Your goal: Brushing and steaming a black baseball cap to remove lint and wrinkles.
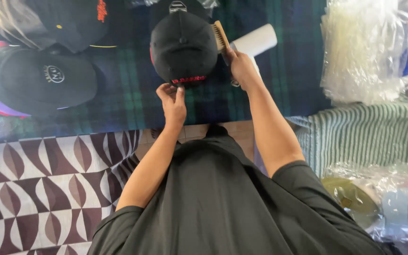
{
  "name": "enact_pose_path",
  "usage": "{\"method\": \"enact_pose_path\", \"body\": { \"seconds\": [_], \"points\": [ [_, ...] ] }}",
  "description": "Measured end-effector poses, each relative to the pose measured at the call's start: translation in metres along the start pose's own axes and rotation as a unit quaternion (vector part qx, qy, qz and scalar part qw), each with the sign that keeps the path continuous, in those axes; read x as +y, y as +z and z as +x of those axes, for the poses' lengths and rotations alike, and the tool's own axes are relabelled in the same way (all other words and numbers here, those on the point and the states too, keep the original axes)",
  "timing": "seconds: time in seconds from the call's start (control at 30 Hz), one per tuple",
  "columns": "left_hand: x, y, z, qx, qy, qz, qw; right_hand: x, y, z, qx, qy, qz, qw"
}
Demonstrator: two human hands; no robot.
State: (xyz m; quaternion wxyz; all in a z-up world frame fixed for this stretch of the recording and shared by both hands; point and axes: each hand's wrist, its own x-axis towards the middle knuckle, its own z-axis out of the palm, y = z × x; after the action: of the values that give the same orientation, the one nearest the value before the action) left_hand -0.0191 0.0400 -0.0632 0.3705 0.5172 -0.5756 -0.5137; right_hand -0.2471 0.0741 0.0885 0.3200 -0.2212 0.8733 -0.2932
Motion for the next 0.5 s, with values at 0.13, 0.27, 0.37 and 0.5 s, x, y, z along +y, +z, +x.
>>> {"method": "enact_pose_path", "body": {
  "seconds": [0.13, 0.27, 0.37, 0.5],
  "points": [
    [0.008, -0.004, 0.016, 0.003, -0.002, -0.038, 0.999, 0.006, 0.000, 0.015, 0.037, -0.134, -0.022, 0.990],
    [0.019, -0.009, 0.008, -0.030, -0.048, -0.049, 0.997, -0.006, 0.017, -0.035, 0.052, -0.200, -0.023, 0.978],
    [0.018, -0.017, 0.012, -0.033, -0.055, -0.074, 0.995, 0.019, 0.026, 0.009, 0.148, -0.160, 0.043, 0.975],
    [0.018, -0.032, 0.036, -0.048, -0.052, -0.268, 0.961, 0.003, 0.055, 0.019, 0.119, -0.190, 0.142, 0.964]
  ]
}}
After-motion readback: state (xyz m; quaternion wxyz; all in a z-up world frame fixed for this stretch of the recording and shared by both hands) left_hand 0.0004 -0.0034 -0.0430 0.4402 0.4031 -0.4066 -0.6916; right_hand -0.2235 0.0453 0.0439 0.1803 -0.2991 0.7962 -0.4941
